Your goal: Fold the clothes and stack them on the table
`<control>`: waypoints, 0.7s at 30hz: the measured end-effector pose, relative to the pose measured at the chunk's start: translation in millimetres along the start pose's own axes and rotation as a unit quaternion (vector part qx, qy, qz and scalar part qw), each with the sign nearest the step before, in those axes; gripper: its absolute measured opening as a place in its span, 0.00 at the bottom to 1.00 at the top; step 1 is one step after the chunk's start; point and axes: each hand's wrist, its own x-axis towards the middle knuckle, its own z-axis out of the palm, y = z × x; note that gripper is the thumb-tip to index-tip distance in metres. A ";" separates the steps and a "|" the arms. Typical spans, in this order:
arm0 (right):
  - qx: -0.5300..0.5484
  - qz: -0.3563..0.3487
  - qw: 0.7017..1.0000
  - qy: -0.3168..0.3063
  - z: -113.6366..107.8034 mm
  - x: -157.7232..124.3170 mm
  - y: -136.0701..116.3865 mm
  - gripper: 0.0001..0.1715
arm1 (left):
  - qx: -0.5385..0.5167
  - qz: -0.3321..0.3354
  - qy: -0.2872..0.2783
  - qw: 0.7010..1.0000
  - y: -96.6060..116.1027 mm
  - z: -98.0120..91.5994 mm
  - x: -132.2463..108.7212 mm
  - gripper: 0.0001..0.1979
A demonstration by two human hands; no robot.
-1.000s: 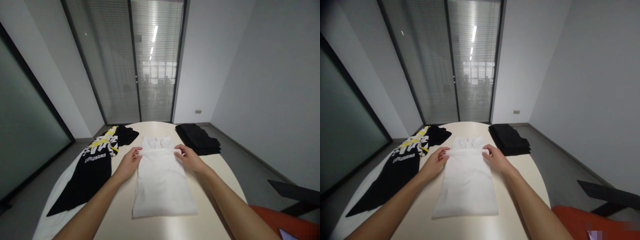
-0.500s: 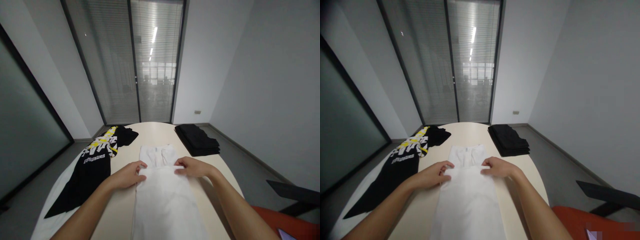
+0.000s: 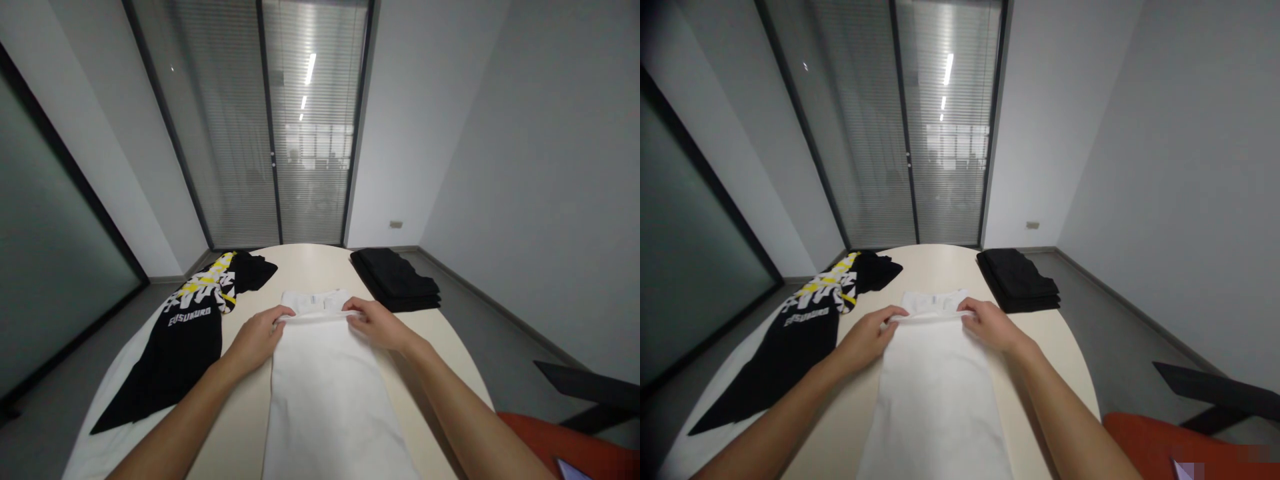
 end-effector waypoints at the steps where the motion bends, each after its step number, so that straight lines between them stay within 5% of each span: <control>1: -0.015 0.001 1.000 -0.010 3.2 0.6 1.9 0.13 | 0.017 -0.001 -0.009 1.000 -2.0 4.2 -0.3 0.16; 9: -0.061 -0.070 0.996 -0.012 19.0 2.7 -0.7 0.12 | 0.019 0.069 -0.029 0.997 -8.4 20.6 -1.9 0.07; 21: -0.049 -0.097 0.994 -0.011 18.6 -0.1 -10.5 0.20 | 0.000 0.169 -0.059 0.984 5.3 15.7 -5.9 0.12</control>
